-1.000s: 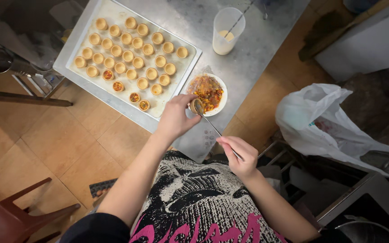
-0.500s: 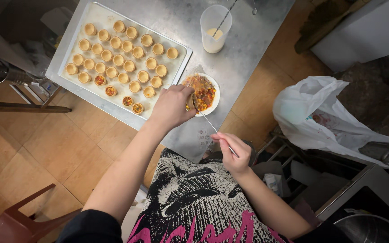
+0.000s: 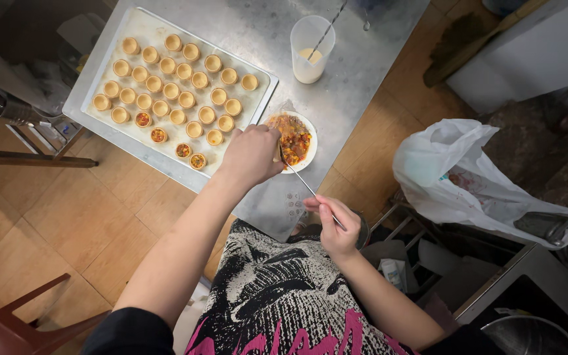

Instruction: The person fills small pastry shells with a mixture using a spoon while holding each shell by hand.

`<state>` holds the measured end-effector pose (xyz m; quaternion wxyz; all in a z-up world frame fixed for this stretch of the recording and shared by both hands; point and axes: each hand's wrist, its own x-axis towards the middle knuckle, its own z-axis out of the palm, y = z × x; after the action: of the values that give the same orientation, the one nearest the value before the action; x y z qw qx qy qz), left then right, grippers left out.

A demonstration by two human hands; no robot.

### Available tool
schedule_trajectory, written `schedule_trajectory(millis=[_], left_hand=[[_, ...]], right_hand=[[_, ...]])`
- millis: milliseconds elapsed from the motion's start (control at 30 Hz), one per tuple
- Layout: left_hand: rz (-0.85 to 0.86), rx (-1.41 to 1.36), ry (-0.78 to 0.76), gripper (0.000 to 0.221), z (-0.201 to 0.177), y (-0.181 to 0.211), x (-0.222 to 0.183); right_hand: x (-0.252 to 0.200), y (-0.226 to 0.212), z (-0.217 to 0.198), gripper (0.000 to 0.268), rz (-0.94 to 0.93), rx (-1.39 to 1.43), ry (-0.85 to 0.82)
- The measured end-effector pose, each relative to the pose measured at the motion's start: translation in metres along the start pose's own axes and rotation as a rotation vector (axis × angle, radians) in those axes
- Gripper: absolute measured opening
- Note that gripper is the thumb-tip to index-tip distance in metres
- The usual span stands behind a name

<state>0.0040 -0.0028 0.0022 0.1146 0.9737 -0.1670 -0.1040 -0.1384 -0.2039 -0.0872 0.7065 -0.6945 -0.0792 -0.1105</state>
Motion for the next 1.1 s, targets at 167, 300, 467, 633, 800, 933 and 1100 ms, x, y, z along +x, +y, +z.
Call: schedule_trajectory(millis=[167, 300, 467, 633, 800, 933, 1100], left_hand=[[-0.012, 0.049, -0.045, 0.036, -0.003, 0.000, 0.000], [-0.021, 0.039, -0.022, 0.040, -0.001, -0.003, -0.002], [-0.021, -0.419, 0.297, 0.052, 0.026, -0.014, -0.022], [-0.153, -0.863, 0.466, 0.057, 0.067, -0.009, -0.052], [-0.237, -1.009, 0.581, 0.059, 0.101, -0.020, -0.078], [-0.399, -1.042, 0.687, 0.059, 0.144, -0.054, -0.097], [-0.525, -0.593, 0.817, 0.054, 0.208, -0.112, -0.115]], right_hand=[[-0.002, 0.003, 0.002, 0.021, 0.013, 0.026, 0.011], [-0.001, 0.001, 0.003, 0.022, 0.053, 0.048, 0.018], [0.011, -0.016, -0.004, 0.019, 0.034, -0.009, -0.046], [0.024, -0.048, -0.017, 0.018, 0.019, -0.101, -0.162], [0.031, -0.068, -0.017, 0.020, 0.139, -0.062, -0.245], [0.034, -0.067, -0.015, 0.022, 0.188, -0.014, -0.247], [0.023, -0.033, -0.022, 0.025, 0.303, -0.018, -0.197]])
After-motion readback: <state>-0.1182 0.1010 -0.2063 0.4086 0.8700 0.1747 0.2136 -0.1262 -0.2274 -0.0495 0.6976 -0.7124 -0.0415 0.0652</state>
